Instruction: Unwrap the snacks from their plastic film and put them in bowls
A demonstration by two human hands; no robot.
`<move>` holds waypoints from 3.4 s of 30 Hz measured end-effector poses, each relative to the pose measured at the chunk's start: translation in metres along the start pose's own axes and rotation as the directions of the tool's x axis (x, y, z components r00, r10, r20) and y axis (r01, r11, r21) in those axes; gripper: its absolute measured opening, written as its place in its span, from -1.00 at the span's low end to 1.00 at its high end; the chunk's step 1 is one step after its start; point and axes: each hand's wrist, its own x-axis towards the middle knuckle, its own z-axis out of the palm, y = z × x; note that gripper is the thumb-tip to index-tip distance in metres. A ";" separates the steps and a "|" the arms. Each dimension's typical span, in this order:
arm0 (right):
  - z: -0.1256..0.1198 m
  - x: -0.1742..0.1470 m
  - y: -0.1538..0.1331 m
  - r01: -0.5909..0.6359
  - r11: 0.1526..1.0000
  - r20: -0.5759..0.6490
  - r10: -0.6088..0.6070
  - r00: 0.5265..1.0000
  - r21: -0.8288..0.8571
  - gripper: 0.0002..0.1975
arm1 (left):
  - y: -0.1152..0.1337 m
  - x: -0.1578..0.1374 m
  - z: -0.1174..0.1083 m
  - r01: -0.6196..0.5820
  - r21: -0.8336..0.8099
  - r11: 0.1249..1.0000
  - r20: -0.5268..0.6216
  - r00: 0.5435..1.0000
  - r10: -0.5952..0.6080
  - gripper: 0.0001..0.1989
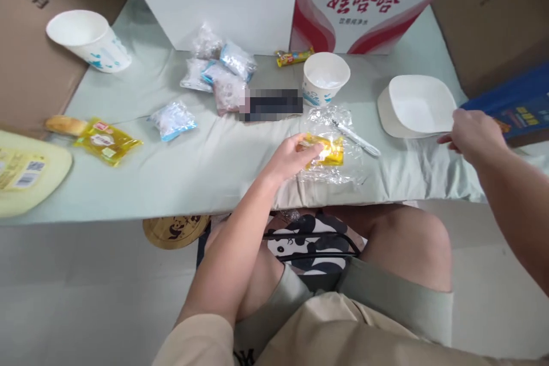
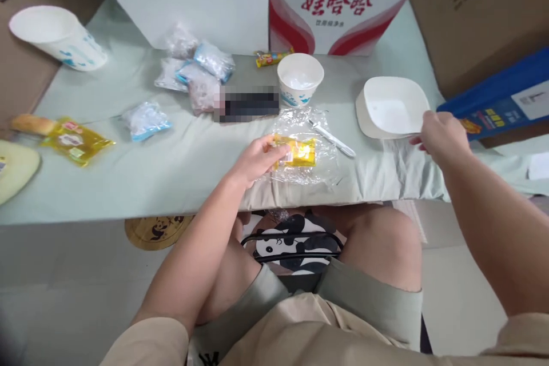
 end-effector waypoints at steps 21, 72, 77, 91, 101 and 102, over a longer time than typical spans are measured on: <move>0.033 -0.096 -0.093 0.447 0.657 0.325 -0.718 0.615 0.607 -0.50 | 0.012 0.007 -0.014 0.120 -0.209 0.970 -0.087 0.986 -0.141 -0.62; 0.062 -0.174 -0.080 0.811 0.463 0.536 -0.813 0.228 0.357 -0.16 | -0.006 -0.002 -0.069 -0.062 0.290 0.955 -0.542 0.812 0.217 -0.50; 0.060 -0.171 -0.077 0.811 0.437 0.538 -0.822 0.186 0.388 -0.21 | -0.009 -0.011 -0.064 -0.110 0.607 0.787 -0.227 0.925 0.304 -0.36; 0.034 -0.167 -0.059 0.811 0.463 0.587 -0.787 0.190 0.357 -0.17 | 0.002 0.018 -0.051 0.000 0.046 0.999 -0.622 0.782 0.029 -0.91; 0.002 -0.167 -0.064 0.581 0.436 0.590 -0.802 -0.095 0.687 -0.55 | -0.010 0.023 -0.062 0.040 0.268 0.963 -0.642 0.752 0.148 -0.81; 0.001 -0.164 -0.066 0.523 0.431 0.550 -0.830 -0.090 0.735 -0.57 | -0.012 0.021 -0.066 0.047 0.298 0.953 -0.648 0.744 0.166 -0.75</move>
